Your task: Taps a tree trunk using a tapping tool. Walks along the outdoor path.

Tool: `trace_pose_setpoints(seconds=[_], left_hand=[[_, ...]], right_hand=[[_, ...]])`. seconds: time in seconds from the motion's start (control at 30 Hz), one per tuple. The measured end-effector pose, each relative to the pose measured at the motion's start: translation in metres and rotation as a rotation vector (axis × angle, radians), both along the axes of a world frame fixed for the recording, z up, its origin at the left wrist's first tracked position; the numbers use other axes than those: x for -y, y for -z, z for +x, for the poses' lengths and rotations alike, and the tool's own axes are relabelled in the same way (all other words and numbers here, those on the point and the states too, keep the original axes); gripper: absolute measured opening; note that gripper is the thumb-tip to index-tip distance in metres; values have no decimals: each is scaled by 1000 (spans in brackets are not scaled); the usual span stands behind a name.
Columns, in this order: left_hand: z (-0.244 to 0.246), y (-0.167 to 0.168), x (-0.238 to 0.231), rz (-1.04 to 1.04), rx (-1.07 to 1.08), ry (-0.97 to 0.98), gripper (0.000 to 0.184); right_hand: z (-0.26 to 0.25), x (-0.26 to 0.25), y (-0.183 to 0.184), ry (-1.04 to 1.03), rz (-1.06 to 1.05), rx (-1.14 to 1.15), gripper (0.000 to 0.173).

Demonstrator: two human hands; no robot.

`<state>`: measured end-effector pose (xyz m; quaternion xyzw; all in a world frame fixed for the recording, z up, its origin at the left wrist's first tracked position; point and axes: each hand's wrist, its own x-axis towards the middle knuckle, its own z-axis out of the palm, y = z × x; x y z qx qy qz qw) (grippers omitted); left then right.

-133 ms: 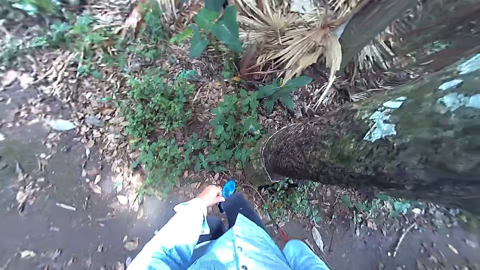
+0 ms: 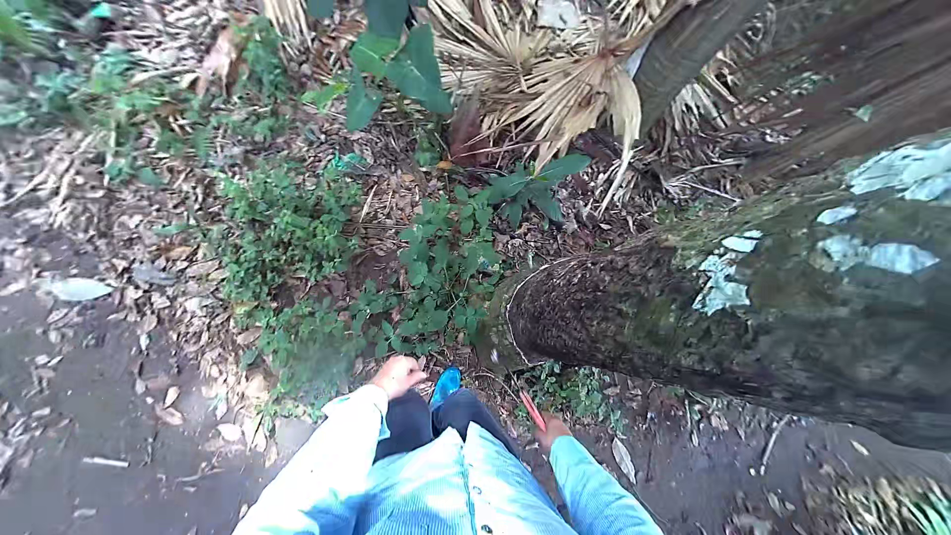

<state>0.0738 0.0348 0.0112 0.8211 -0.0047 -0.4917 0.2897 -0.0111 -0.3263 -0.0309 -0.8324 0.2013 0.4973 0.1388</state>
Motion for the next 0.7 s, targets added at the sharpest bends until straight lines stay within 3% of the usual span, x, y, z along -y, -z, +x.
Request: trace_pose_setpoints(seconds=[0.07,0.13,0.27,0.43,0.57,0.7], left_hand=[[38,-10,-11,13,-4,-67,37],[76,-21,-13,-5,17,-76,34],[145,-26,-4,-105,88,52,34],[232,-22,19,-227,35,415,33],[339,-29,24,-160,68,847,46],[430,-45,38,-171,171,872,39]], right_hand=[[44,-14,-12,73,79,-117,56],[69,-32,-27,162,108,-50,55],[94,-55,-23,350,109,1,55],[101,-97,-28,649,44,191,48],[124,-177,-34,1038,45,433,45],[167,-251,-29,1304,3,541,42]])
